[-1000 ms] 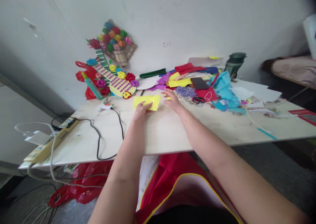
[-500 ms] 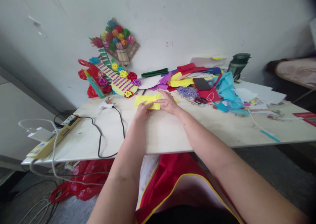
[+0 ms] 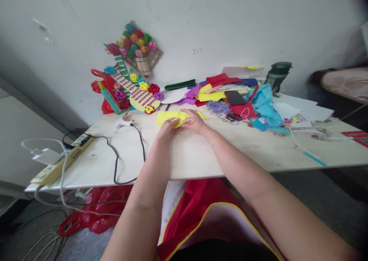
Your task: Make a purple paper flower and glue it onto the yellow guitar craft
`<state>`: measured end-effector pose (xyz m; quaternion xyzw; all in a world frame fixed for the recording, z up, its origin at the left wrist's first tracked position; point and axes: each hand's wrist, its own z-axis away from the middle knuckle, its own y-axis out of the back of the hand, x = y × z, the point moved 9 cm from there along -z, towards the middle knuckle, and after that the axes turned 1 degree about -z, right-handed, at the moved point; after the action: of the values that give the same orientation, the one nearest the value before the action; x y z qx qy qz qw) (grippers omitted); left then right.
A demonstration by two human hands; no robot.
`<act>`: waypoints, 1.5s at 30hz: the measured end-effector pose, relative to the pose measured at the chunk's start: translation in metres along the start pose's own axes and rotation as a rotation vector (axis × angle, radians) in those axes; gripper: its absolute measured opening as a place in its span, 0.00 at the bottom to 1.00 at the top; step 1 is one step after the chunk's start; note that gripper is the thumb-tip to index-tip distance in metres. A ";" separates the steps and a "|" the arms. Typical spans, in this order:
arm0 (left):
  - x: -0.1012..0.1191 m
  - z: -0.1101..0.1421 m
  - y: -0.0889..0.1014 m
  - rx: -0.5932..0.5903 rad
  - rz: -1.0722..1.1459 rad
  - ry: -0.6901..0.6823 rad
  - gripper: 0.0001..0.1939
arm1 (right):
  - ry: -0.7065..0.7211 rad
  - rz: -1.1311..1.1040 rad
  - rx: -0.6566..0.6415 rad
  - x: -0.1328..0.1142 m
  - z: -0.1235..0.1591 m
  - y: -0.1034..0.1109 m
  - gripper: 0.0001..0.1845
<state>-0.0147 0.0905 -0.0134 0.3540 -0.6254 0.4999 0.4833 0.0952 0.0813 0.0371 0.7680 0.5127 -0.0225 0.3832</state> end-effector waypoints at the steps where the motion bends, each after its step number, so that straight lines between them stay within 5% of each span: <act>1: 0.001 0.001 -0.001 -0.003 0.009 0.002 0.13 | -0.006 -0.009 0.008 0.000 0.000 0.001 0.02; 20: -0.003 0.005 -0.010 -0.056 0.040 0.052 0.09 | -0.136 -0.030 0.082 0.007 0.001 0.010 0.11; 30: -0.011 0.002 -0.003 0.067 0.130 0.175 0.16 | -0.171 -0.036 0.085 0.013 0.002 0.006 0.12; 37: -0.006 0.005 -0.013 -0.104 -0.019 0.071 0.14 | -0.200 -0.041 0.076 0.014 0.003 0.005 0.13; 45: -0.008 0.004 -0.012 -0.106 -0.076 0.045 0.16 | -0.223 -0.059 0.064 0.013 0.004 0.005 0.12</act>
<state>-0.0026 0.0839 -0.0177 0.3402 -0.6261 0.4552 0.5339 0.1071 0.0881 0.0317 0.7571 0.4883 -0.1354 0.4124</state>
